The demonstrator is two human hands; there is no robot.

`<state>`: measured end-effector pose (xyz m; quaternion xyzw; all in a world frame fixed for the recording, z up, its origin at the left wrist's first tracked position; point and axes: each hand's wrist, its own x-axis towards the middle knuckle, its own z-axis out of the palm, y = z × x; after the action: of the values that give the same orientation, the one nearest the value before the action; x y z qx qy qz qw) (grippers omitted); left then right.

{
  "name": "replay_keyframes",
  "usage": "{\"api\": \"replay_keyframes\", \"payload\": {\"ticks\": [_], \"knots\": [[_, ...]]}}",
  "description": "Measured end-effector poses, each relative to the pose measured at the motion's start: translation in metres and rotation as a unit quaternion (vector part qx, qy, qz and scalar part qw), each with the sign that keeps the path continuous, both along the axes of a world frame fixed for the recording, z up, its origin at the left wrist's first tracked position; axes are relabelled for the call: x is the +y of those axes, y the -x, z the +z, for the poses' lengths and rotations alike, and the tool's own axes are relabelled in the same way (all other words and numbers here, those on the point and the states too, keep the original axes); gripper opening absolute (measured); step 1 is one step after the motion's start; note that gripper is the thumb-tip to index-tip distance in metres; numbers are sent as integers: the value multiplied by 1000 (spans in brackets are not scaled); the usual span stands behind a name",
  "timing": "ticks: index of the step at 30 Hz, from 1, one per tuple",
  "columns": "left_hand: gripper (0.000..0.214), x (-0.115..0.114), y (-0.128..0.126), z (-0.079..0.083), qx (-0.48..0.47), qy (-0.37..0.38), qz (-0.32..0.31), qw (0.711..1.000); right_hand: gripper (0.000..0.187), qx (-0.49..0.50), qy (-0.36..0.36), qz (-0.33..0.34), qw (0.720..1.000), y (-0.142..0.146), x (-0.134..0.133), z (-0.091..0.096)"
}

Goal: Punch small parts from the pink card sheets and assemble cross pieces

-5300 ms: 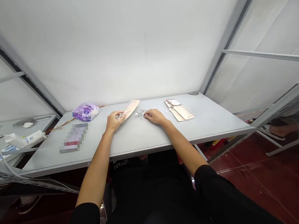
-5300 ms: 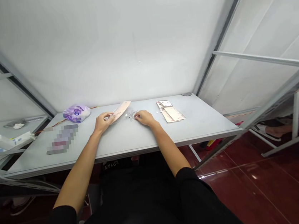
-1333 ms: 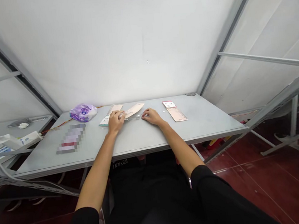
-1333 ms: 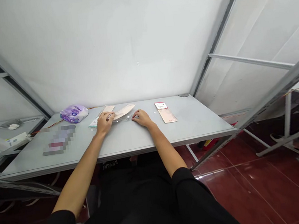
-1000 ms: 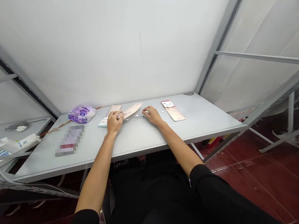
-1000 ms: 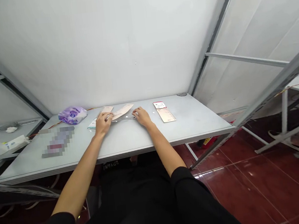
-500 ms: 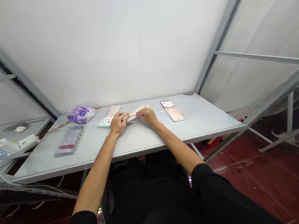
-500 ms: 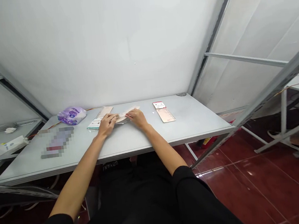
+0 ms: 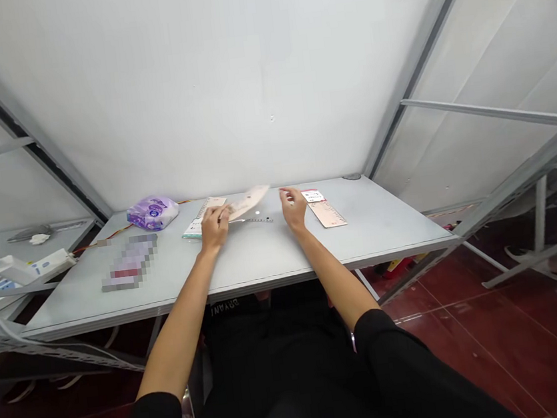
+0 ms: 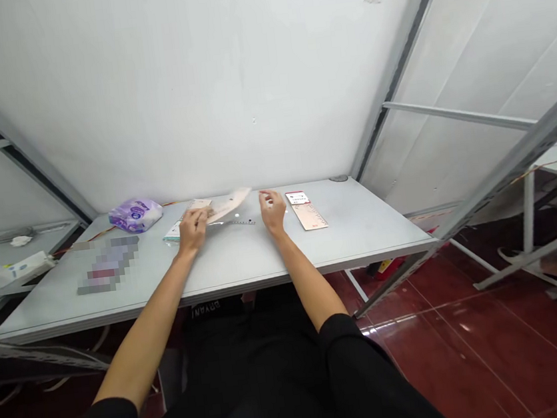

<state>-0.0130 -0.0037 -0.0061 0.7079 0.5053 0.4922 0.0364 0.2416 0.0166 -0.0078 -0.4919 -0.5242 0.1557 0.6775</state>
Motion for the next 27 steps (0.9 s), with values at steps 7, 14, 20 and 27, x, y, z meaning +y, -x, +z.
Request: {"api": "replay_keyframes", "payload": {"ticks": [7, 14, 20, 27], "knots": [[38, 1, 20, 9, 5, -27, 178, 984, 58, 483, 114, 75, 865, -29, 15, 2], [32, -3, 29, 9, 58, 111, 235, 964, 55, 586, 79, 112, 799, -42, 9, 6], [26, 6, 32, -5, 77, 122, 215, 966, 43, 483, 90, 60, 869, -49, 20, -4], [24, 9, 30, -5, 44, 24, 153, 987, 52, 354, 96, -50, 929, -45, 26, -8]]}}
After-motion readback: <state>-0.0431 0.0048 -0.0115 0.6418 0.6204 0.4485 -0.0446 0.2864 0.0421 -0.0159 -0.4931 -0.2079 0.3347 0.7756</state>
